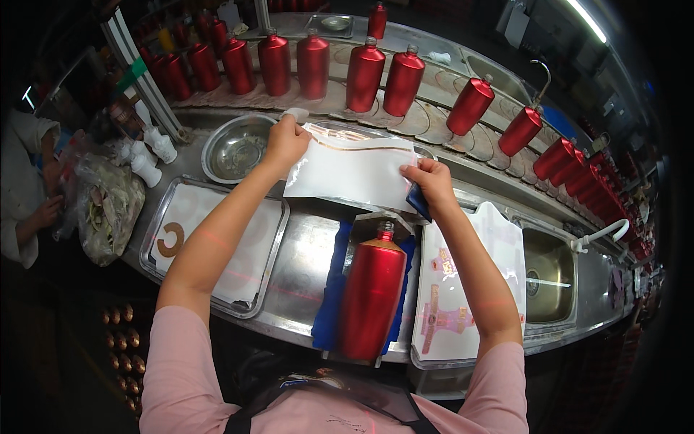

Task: The person applies a gold circular sticker to the neck of a red bottle, then uses a black tool to smooth it. They then apply a long rectangular label to the body of the bottle, smoothing it with their fingers. Finally, they place the finished bottle on a nearby rack.

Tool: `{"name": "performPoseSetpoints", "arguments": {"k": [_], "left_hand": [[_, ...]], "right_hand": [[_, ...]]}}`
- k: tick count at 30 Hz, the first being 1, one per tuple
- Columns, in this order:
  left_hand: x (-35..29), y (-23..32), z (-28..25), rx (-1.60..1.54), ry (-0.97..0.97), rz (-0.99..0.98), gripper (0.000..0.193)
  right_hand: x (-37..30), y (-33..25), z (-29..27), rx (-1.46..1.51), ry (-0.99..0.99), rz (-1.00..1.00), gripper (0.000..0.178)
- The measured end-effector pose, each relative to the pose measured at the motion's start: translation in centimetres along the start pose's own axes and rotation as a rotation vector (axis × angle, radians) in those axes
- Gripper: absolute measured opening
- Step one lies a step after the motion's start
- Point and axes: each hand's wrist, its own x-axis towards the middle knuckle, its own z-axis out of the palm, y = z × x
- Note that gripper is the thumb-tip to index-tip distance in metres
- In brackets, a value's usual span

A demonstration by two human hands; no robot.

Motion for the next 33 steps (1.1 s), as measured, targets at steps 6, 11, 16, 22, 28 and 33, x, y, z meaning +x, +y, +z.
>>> {"name": "performPoseSetpoints", "arguments": {"k": [6, 11, 16, 22, 28, 33], "left_hand": [[0.3, -0.9, -0.2, -0.181, -0.036, -0.061, 0.029], [1.3, -1.7, -0.2, -0.234, -0.037, -0.044, 0.028], [2.1, -2.3, -0.5, -0.253, -0.060, -0.022, 0.027], [1.8, -1.4, -1.1, -0.368, -0.096, -0.027, 0.027], [1.5, 0.0, -2.2, -0.537, -0.173, -0.081, 0.037], [2.3, 0.9, -2.3, -0.551, -0.214, -0.297, 0.041]], "right_hand": [[-0.3, -0.4, 0.2, 0.032, -0.021, -0.034, 0.019], [-0.3, -0.6, 0.4, 0.052, -0.019, -0.034, 0.023], [0.2, -0.3, 0.6, 0.053, -0.051, -0.098, 0.025], [0.6, 0.1, 0.7, 0.039, -0.045, -0.137, 0.026], [0.7, 0.3, 0.6, 0.011, -0.053, -0.161, 0.026], [1.1, 0.6, 0.6, -0.029, -0.067, -0.182, 0.024]]}}
